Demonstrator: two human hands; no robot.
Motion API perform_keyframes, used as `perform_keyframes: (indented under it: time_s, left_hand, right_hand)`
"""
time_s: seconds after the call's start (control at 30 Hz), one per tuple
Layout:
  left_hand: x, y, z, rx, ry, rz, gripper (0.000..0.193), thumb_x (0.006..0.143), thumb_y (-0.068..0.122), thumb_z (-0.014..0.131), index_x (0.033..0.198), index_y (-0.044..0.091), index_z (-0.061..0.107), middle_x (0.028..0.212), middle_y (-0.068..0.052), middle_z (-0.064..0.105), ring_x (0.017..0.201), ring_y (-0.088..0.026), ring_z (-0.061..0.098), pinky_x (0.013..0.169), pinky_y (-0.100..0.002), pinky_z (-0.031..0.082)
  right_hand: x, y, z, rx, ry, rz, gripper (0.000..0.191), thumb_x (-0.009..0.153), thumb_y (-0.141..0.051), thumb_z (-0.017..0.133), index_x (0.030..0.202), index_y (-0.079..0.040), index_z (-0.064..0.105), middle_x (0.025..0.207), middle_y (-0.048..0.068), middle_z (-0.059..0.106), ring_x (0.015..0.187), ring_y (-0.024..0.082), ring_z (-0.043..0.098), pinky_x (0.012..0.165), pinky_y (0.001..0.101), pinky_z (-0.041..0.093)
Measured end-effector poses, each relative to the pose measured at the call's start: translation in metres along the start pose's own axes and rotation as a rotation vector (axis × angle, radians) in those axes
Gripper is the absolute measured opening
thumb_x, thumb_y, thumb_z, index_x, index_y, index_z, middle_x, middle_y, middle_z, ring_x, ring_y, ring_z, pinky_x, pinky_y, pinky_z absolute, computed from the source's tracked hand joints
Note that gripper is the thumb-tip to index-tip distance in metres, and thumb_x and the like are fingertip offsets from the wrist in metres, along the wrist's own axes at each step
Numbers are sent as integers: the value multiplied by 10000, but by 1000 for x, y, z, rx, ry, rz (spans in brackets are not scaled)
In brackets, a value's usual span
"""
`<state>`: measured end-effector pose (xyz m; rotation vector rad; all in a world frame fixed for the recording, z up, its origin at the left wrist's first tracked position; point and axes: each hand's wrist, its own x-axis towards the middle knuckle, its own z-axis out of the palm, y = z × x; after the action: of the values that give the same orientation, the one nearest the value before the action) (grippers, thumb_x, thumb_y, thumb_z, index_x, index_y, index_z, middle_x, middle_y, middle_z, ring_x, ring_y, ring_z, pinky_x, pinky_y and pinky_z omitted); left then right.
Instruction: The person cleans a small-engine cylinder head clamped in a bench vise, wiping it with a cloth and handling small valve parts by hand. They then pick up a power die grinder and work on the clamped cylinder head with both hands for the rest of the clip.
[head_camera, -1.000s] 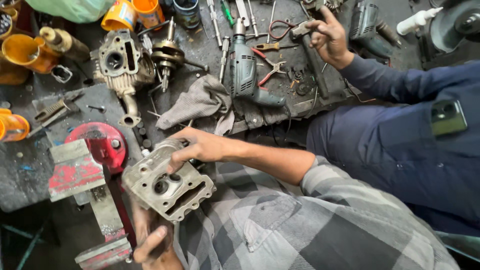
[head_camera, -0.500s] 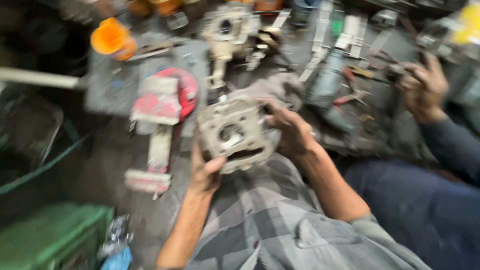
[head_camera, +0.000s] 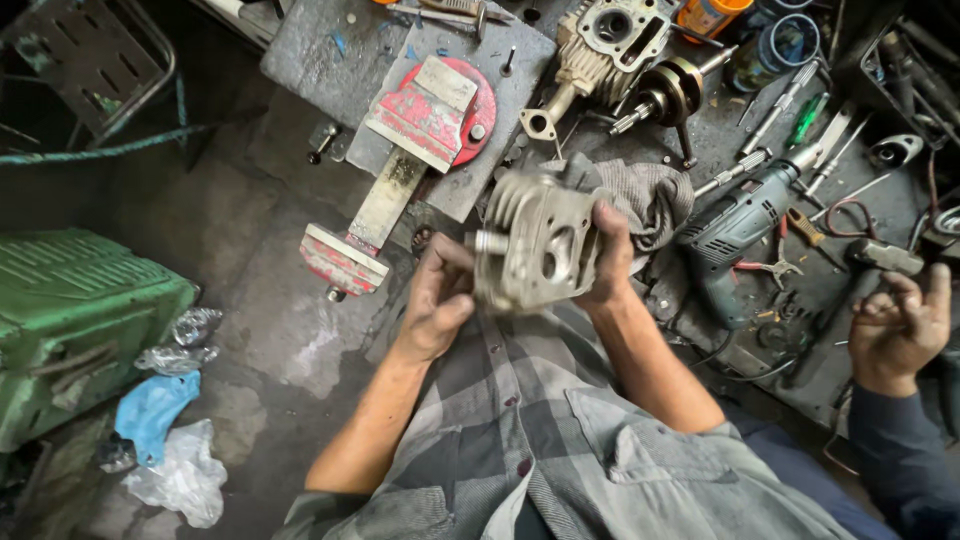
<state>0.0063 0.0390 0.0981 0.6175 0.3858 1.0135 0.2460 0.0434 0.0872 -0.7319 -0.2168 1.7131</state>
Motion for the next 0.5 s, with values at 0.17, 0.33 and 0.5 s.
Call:
perform_keyframes:
  time_s: [0.17,0.33,0.5]
  left_hand:
    - [-16,9,-12,217,162,-175,863,808,248,850,1497,28,379,1282,-208,651,1186,-255,626,1034,-385,488]
    - [-27,1,-15,-45,330,-168,816,837,231,832,1507,-46,456,1410,-140,625,1297,-234,618,1108,-388,503]
    - [-31,-20,-35,-182,489,8,680,891,157,788,1475,11,471,1357,-122,625,1229,-264,620,1031,-472,543]
  right_hand:
    - [23,-31,7,-778,14,-4,725,769,-334,769,1376,27,604,1263,95,633,1169,215,610,1031,369,481]
    - [59,-16,29,-881,182,333,639,744,-307,797,1282,-3,631,1107,99,711,1051,229,657,928,372,504]
    - [65,9,26,-480,68,368,628,838,-321,790,1312,56,621,1228,143,731,1175,265,676,1087,367,512]
